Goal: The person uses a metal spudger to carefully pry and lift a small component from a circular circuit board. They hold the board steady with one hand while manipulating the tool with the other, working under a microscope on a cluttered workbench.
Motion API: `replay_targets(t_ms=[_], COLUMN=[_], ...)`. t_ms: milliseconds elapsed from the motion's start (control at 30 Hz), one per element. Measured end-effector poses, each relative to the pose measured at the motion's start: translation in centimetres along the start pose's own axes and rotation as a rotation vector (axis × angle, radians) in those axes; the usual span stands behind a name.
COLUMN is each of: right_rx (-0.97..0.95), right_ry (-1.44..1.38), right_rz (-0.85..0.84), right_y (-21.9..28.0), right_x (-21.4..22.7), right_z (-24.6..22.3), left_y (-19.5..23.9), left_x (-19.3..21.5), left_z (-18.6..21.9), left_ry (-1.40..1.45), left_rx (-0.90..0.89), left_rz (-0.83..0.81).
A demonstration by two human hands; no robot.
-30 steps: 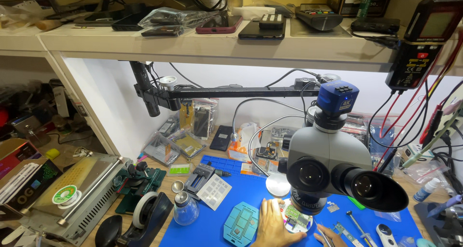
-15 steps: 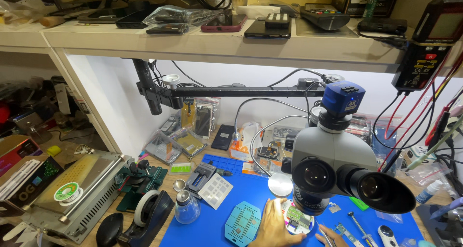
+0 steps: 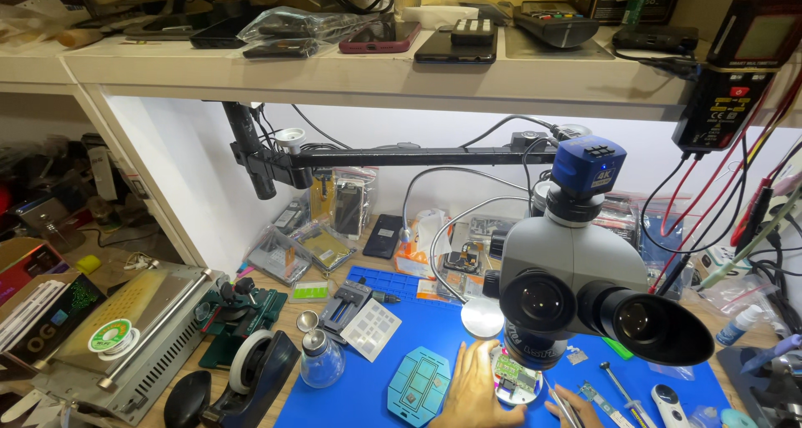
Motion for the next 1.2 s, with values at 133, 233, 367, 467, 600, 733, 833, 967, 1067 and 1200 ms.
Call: replay_targets(t_ms=[133, 233, 367, 467, 600, 733, 833, 967, 1067, 1200], right_rx=[0.082, 0.262, 0.099, 0.372, 0.549, 0.578, 0.571, 0.655, 0.599, 0.606], right_ry=[0.190, 0.438, 0.366, 0.514, 0.620, 0.617, 0.616, 0.663, 0.605, 0.611], right_rz=[0.237, 0.553, 0.460, 0.401, 0.287, 0.270, 0.290, 0.274, 0.238, 0.247], right_y=[10.1, 22.9, 25.8, 24.2, 24.1, 24.3, 24.2, 23.7, 23.3, 23.4], right_x=[-5.3, -9.6, -11.6, -11.1, -11.9, -12.5, -12.7, -13.0, -13.0, -13.1], right_z=[-13.0, -22.0, -25.9, -24.5, -24.6, -25.4, -26.0, -26.4, -26.5, -26.3], left_y=[-0.8, -0.5, -0.2, -0.1, -0.1, -0.4, -0.5, -0.5, -0.5, -0.4], left_x=[-0.8, -1.7, -1.4, -0.6, -0.2, -0.7, -0.8, -0.3, -0.3, -0.3], left_z=[-1.8, -2.8, -2.9, -2.7, -1.6, -1.5, -2.0, -2.2, -2.3, -2.2], left_ry=[0.017, -0.026, -0.127, -0.045, -0.016, -0.014, 0.016, 0.045, 0.042, 0.050], left_rx=[0.001, -0.051, -0.072, 0.081, 0.024, -0.040, -0.030, 0.011, 0.047, 0.037], left_rz=[0.045, 0.135, 0.189, 0.136, 0.094, 0.092, 0.096, 0.105, 0.090, 0.097])
Point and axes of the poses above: each hand's wrist, its own y-axis away from the middle knuckle, its own x-axis out of the back of the hand, z = x × y, the point moved 9 cm from there along -y, towards the middle knuckle
